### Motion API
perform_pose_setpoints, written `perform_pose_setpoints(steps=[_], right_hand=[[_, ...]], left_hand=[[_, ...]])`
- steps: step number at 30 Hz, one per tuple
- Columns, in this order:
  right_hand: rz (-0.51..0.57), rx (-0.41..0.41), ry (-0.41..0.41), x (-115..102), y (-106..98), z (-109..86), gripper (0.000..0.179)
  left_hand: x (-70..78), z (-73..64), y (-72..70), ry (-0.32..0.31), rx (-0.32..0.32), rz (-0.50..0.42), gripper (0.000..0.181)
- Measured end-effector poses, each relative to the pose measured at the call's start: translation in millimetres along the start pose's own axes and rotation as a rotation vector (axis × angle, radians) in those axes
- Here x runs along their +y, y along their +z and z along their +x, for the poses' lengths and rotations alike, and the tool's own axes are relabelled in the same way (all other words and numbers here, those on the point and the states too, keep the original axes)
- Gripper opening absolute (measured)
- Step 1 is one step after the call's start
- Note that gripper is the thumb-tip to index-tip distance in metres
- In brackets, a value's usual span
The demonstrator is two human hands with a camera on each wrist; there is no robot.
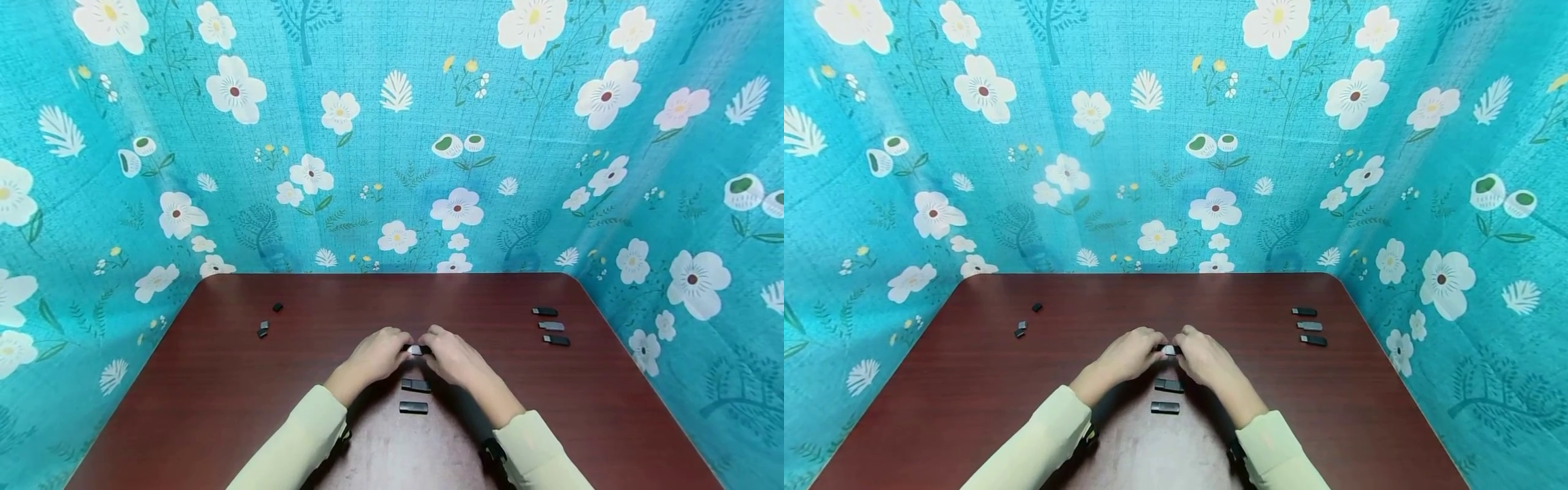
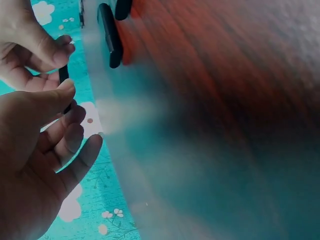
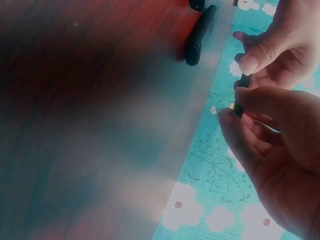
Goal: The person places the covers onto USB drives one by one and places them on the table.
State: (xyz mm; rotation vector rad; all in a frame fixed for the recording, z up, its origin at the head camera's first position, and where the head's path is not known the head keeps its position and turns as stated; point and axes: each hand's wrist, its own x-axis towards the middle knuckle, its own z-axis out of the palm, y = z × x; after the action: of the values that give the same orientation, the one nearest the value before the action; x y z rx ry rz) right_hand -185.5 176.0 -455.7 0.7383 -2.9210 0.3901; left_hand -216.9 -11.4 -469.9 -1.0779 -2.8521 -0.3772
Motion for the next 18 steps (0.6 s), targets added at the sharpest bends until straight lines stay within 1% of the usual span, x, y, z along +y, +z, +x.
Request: perform_pose_setpoints(steps=[3, 5, 9, 12, 16, 18], right_hand=[[0.021, -0.055, 0.014, 1, 4, -0.7, 0.021], [0.028, -0.064, 0.004, 2, 7, -1.3, 0.020], [0.010, -0.082, -0.014, 3, 11, -0.9, 0.018], [0.014, -0.113, -0.007, 3, 14, -0.7, 0.015], [0.028, -0.159, 0.011, 3, 18, -0.9, 0.013], [0.024, -0.168, 0.013, 4, 19, -0.8, 0.012]], left_hand=[[-0.9, -1.7, 3.0, -0.014, -0.030, 0.015, 0.018], [-2.0, -2.2, 5.6, -0.012, -0.041, 0.022, 0.017], [-3.4, -4.0, 9.1, -0.010, -0.076, 0.037, 0.018], [-3.1, -6.1, 11.1, -0.013, -0.103, 0.049, 0.018], [-2.2, -8.3, 13.7, -0.015, -0.111, 0.059, 0.016], [-2.1, -8.7, 14.9, -0.009, -0.106, 0.065, 0.014]])
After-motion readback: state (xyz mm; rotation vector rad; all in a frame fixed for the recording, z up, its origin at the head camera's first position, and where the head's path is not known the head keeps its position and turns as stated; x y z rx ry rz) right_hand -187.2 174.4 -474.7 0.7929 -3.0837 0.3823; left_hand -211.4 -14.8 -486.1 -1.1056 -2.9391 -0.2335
